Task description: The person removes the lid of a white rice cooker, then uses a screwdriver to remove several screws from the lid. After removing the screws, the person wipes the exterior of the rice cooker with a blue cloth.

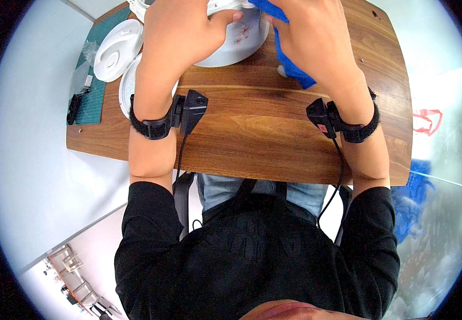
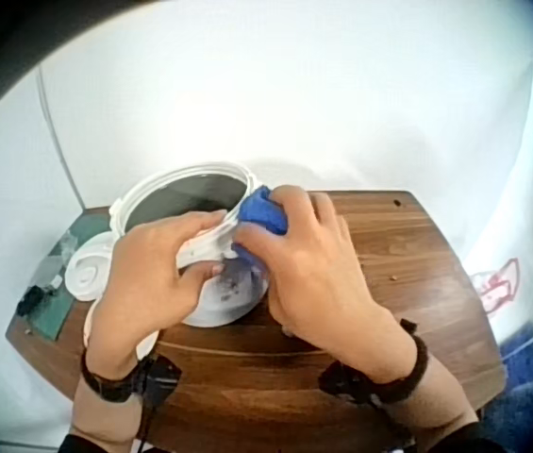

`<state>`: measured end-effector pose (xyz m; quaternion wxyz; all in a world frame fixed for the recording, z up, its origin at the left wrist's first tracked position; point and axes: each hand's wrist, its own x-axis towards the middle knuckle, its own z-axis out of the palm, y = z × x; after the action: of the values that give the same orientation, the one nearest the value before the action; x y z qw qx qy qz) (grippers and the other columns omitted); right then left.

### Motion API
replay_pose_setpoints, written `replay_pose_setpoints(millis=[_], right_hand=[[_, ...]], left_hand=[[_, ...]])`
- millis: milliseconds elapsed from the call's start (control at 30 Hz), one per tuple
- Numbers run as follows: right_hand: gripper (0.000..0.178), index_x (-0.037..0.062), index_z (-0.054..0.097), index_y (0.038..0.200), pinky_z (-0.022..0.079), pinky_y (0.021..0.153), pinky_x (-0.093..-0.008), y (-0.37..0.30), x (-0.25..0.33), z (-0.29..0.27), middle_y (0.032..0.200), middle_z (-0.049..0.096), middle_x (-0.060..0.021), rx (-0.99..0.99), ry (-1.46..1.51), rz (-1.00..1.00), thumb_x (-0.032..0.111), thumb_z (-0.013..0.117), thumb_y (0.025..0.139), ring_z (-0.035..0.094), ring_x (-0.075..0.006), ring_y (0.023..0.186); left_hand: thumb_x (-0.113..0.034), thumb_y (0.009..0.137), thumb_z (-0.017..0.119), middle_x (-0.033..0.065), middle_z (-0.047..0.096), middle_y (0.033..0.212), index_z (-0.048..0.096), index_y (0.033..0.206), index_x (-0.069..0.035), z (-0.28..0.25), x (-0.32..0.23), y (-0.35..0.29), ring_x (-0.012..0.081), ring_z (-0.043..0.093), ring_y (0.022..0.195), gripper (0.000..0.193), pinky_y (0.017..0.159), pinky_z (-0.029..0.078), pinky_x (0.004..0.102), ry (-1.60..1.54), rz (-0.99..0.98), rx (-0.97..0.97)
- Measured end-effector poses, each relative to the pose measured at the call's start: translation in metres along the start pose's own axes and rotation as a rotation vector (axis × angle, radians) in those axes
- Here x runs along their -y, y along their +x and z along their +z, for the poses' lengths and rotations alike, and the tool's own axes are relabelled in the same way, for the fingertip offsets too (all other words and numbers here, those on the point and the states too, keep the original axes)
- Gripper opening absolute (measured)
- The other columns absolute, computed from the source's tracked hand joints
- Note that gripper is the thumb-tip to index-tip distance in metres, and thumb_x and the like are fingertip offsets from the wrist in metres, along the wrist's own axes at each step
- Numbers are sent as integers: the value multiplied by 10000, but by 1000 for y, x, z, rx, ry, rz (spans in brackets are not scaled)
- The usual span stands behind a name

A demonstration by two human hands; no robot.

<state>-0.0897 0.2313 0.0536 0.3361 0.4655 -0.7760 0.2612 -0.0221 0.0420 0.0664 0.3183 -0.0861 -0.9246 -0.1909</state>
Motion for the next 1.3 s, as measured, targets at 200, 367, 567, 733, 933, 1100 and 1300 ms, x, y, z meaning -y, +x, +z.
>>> replay_pose_setpoints(millis=[200, 367, 567, 733, 933, 1100, 1300], right_hand=[[353, 105, 731, 1088, 465, 886, -504, 1, -9, 11, 1157, 545, -203, -17, 18, -39, -50, 646, 782, 522, -418, 1058], [344, 108, 735, 1075, 466, 887, -498, 7, -10, 0, 1134, 549, -204, 55, 35, -15, -52, 644, 785, 524, -417, 1049], [314, 103, 742, 1052, 468, 898, -501, 7, -14, 2, 1129, 554, -207, 37, 58, -16, -47, 647, 793, 529, -416, 1055], [302, 97, 737, 1051, 471, 894, -501, 8, -16, 5, 1142, 560, -212, 2, 42, -51, -42, 654, 796, 538, -415, 1048], [314, 89, 728, 1037, 481, 883, -498, 0, -2, 19, 1153, 560, -220, -94, 49, 28, -67, 644, 778, 547, -426, 1048], [343, 89, 731, 1052, 487, 871, -495, -1, -15, 20, 1147, 557, -224, -87, 115, -14, -77, 639, 767, 551, -423, 1044], [329, 82, 742, 1042, 490, 882, -491, 2, -18, 16, 1138, 566, -222, -88, 34, -50, -79, 640, 773, 560, -418, 1021]], left_hand=[[-81, 767, 818, 197, 732, 1134, 711, 1208, -40, 0, 0, 1, 393, 684, 1083, 456, 919, 540, 430, 3, 1, 8], [-86, 766, 819, 197, 728, 1149, 705, 1217, -44, -9, -10, 2, 391, 683, 1087, 467, 922, 538, 428, -20, -6, 45], [-90, 774, 807, 197, 726, 1157, 701, 1225, -45, -11, -5, 3, 393, 681, 1092, 465, 924, 536, 427, -30, -9, 68], [-84, 770, 802, 198, 725, 1157, 705, 1220, -45, -6, 4, 2, 389, 683, 1090, 462, 922, 540, 424, -30, 1, 57], [-84, 768, 805, 196, 730, 1130, 714, 1201, -47, 3, 1, -1, 391, 687, 1067, 444, 899, 547, 421, 0, 32, -49], [-83, 765, 806, 192, 732, 1112, 718, 1198, -61, -5, -13, 1, 390, 690, 1048, 443, 883, 547, 422, 14, -34, 6], [-99, 764, 813, 175, 737, 1105, 721, 1193, -74, -6, -9, 2, 386, 690, 1045, 440, 881, 546, 418, 1, -18, 21]])
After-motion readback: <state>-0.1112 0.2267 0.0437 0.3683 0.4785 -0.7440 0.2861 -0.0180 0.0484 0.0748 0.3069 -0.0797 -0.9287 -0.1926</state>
